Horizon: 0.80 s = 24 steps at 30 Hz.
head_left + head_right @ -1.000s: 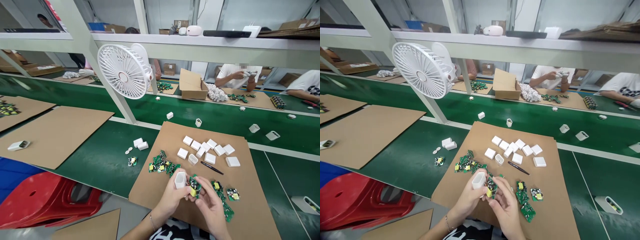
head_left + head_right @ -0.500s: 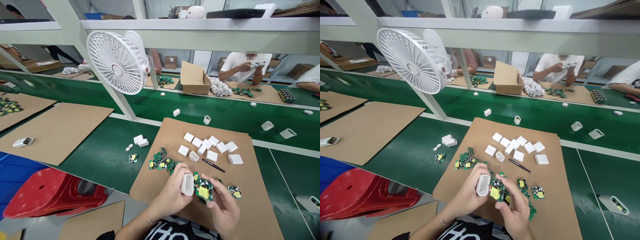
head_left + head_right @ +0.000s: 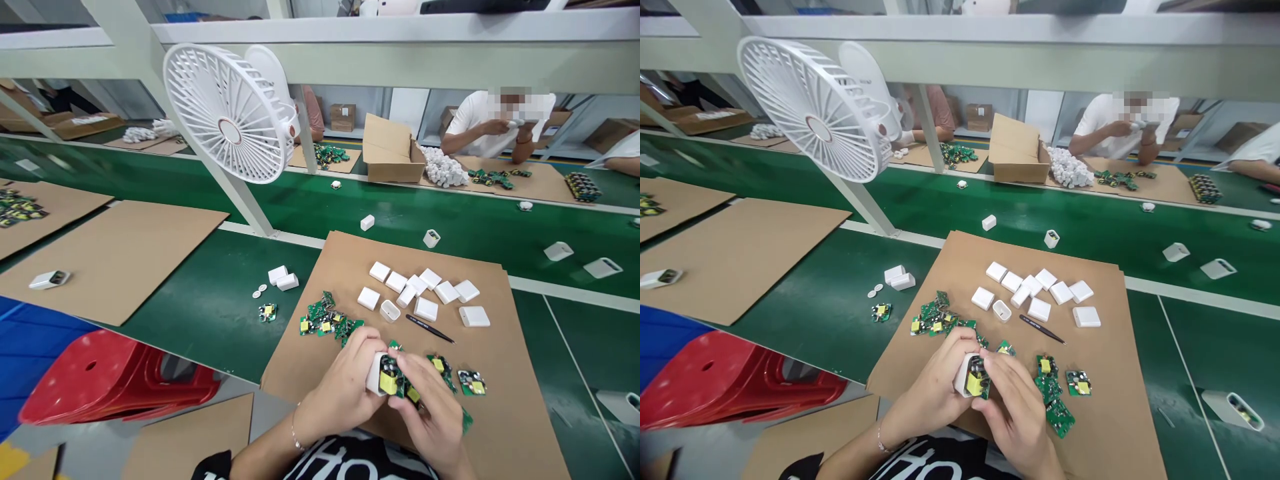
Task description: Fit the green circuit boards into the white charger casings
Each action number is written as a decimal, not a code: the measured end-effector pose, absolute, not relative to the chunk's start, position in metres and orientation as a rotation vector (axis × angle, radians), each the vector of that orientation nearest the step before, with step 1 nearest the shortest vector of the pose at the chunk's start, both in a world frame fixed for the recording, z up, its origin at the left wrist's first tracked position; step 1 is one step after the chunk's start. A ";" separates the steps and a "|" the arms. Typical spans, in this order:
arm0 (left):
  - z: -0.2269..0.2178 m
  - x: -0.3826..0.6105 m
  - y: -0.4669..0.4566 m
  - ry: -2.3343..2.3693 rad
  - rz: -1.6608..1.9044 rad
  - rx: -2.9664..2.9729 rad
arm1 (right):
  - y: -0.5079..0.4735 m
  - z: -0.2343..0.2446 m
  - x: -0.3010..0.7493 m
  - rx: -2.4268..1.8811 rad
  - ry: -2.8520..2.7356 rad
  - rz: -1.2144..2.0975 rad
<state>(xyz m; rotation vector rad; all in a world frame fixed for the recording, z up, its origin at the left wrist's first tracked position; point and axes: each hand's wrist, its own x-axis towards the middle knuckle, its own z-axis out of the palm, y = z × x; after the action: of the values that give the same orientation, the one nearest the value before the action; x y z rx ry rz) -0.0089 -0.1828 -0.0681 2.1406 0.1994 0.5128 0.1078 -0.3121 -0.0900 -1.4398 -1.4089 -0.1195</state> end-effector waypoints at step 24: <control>-0.078 -0.004 -0.188 0.137 0.647 2.418 | -0.300 -0.109 0.084 -1.025 -0.270 1.120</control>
<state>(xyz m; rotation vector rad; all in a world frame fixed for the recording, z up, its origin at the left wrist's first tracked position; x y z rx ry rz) -0.0036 -0.1883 -0.0782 2.4177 0.1374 0.6474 0.0835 -0.2996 -0.1086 -1.0255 -0.2703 1.1201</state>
